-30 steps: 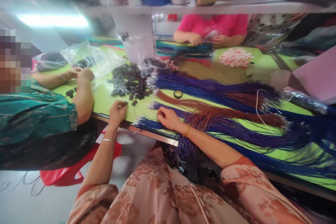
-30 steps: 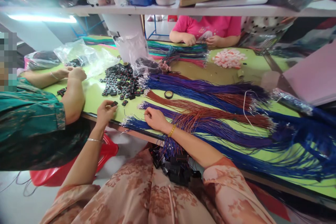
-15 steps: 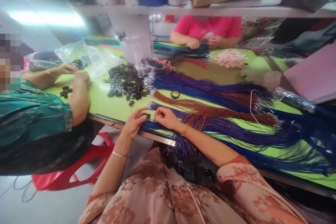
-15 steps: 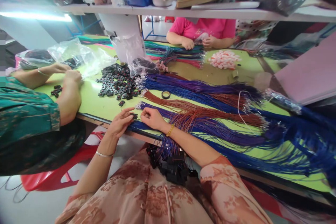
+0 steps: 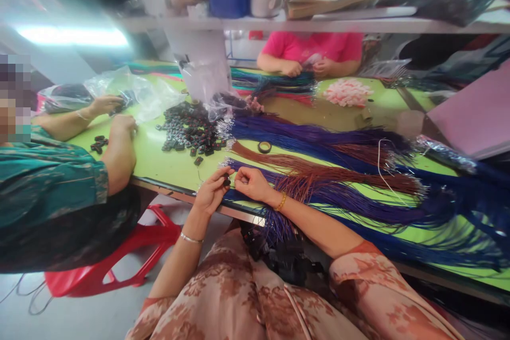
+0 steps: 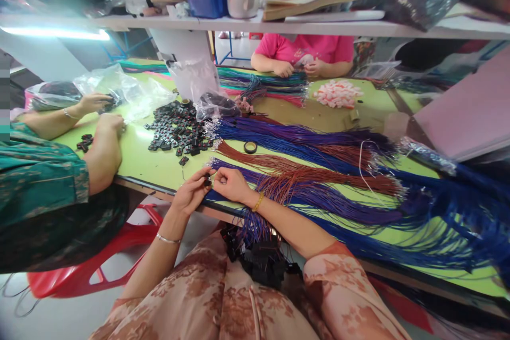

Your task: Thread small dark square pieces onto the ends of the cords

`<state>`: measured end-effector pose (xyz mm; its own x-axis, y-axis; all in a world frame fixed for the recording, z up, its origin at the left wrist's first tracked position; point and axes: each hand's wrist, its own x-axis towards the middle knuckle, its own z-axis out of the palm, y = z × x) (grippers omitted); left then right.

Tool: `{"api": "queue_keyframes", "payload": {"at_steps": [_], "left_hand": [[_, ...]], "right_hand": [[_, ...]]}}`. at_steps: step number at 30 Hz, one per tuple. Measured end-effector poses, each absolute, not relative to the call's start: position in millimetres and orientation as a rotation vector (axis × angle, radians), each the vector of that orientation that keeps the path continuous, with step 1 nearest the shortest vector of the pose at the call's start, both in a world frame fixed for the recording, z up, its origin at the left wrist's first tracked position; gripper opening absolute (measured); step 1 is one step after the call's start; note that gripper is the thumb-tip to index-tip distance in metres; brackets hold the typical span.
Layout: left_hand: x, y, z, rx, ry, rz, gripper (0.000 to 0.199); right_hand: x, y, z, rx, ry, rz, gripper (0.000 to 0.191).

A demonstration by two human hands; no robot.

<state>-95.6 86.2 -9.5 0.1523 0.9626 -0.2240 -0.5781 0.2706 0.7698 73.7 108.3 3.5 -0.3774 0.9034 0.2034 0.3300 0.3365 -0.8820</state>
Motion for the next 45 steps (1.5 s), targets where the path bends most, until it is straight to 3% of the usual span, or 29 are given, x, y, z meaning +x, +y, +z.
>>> {"api": "queue_keyframes", "payload": {"at_steps": [8, 33, 45], "left_hand": [[-100.2, 86.1, -18.3, 0.574, 0.766, 1.176, 0.026], [-89.0, 79.5, -18.1, 0.695, 0.829, 1.221, 0.038], [-81.1, 73.1, -22.7, 0.698, 0.980, 1.298, 0.037]], "right_hand": [[72.8, 107.4, 4.6, -1.121, -1.908, 0.956, 0.010], [71.8, 106.4, 2.1, -1.182, -1.966, 0.929, 0.009], [72.4, 101.4, 0.8, -1.046, -2.259, 0.526, 0.009]]}}
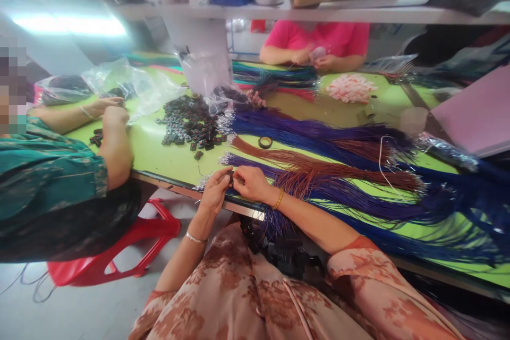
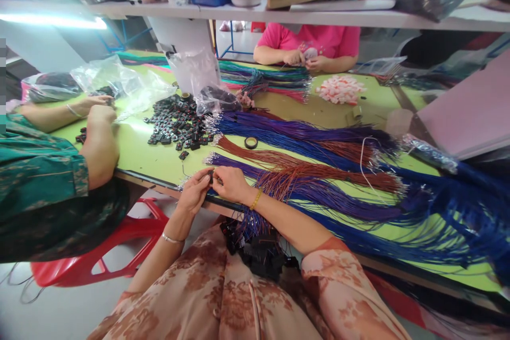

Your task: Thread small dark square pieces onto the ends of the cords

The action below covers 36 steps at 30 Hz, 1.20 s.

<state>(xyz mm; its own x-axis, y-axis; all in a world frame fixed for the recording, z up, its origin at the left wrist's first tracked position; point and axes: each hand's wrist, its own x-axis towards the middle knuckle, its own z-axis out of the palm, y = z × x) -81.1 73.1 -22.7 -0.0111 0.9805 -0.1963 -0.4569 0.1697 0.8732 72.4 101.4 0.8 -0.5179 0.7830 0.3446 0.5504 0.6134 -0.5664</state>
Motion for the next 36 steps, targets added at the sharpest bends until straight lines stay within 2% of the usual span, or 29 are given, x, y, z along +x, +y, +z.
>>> {"api": "queue_keyframes", "payload": {"at_steps": [12, 16, 22, 36], "left_hand": [[-79.5, 67.5, -21.7, 0.703, 1.037, 1.334, 0.037], [-82.2, 67.9, -15.6, 0.715, 1.055, 1.317, 0.035], [-77.8, 75.7, -10.7, 0.693, 0.979, 1.322, 0.034], [-69.4, 86.6, -24.0, 0.605, 0.884, 1.327, 0.031]], "right_hand": [[69.7, 101.2, -4.5, -1.080, -2.232, 0.632, 0.009], [80.1, 123.6, 3.5, -1.095, -2.172, 0.757, 0.016], [95.4, 164.6, 2.0, -1.523, -2.297, 0.491, 0.013], [91.8, 163.5, 7.1, -1.612, -2.625, 0.298, 0.022]]}}
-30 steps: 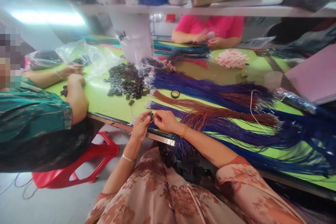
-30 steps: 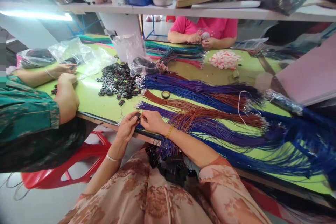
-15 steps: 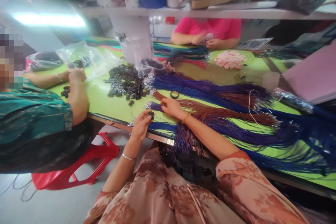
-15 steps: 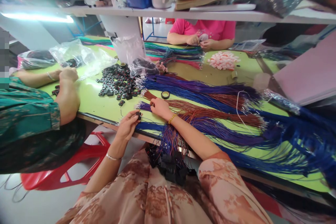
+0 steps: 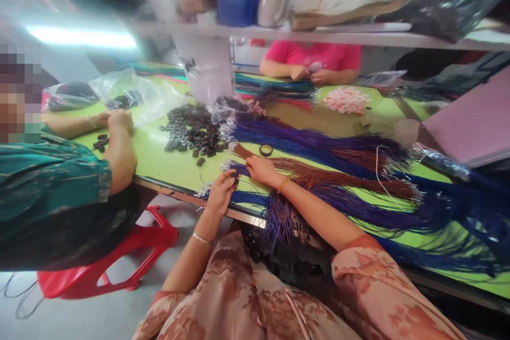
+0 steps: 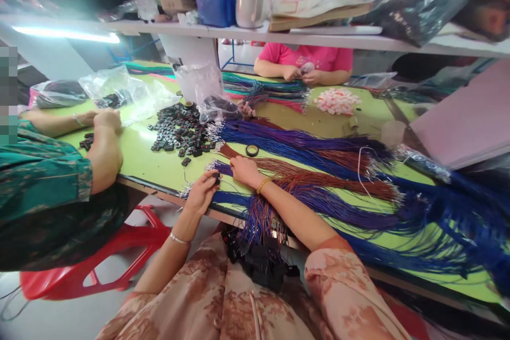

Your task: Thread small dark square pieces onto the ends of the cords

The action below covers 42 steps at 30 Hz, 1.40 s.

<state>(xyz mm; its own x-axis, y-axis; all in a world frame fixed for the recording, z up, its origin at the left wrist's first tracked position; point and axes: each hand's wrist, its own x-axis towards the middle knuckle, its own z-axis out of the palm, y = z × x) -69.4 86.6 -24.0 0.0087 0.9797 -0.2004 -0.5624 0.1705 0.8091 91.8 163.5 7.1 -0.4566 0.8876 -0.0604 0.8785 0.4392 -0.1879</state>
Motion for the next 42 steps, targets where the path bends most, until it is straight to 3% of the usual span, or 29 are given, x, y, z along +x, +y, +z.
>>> {"api": "queue_keyframes", "payload": {"at_steps": [7, 17, 22, 42], "left_hand": [[-67.3, 83.0, -22.8, 0.619, 0.880, 1.336, 0.032], [-58.5, 83.1, -26.8, 0.552, 0.844, 1.378, 0.030], [-61.9, 83.0, -30.2, 0.554, 0.806, 1.377, 0.030], [-63.4, 84.3, -31.4, 0.579, 0.764, 1.331, 0.029]], "right_hand": [[94.7, 155.7, 19.2, -1.669, -2.503, 0.295, 0.022], [64.0, 171.3, 29.4, -1.088, -2.002, 0.854, 0.009], [63.8, 156.1, 31.7, -1.035, -1.908, 0.972, 0.009], [91.4, 110.4, 8.6, -1.254, -2.039, 0.749, 0.013]]}}
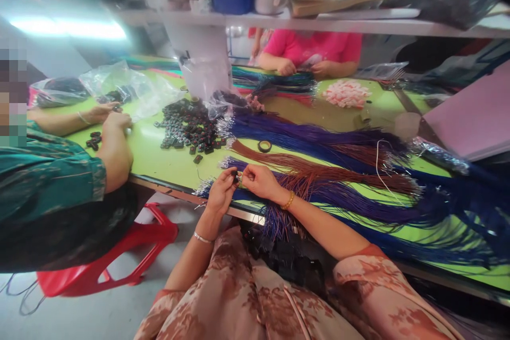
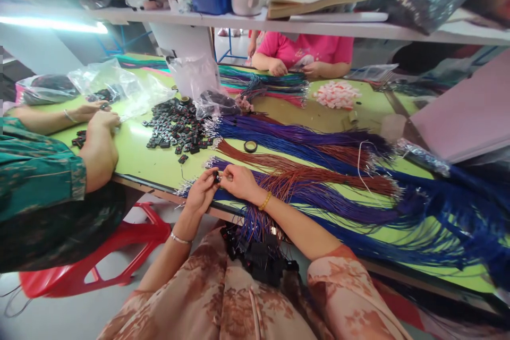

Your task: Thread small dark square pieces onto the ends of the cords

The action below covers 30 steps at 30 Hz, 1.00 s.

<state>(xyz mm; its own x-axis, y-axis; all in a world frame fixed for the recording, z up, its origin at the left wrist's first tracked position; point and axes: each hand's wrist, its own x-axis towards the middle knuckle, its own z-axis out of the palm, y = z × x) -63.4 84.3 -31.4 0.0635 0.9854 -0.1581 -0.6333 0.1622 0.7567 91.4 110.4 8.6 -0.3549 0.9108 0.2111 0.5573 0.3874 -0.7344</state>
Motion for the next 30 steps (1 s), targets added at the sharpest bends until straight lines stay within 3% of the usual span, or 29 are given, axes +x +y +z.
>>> {"api": "queue_keyframes", "payload": {"at_steps": [30], "left_hand": [[-56.5, 82.6, -26.1, 0.637, 0.852, 1.368, 0.034]], "right_hand": [[90.9, 110.0, 2.6, -1.180, -2.045, 0.762, 0.010]]}}
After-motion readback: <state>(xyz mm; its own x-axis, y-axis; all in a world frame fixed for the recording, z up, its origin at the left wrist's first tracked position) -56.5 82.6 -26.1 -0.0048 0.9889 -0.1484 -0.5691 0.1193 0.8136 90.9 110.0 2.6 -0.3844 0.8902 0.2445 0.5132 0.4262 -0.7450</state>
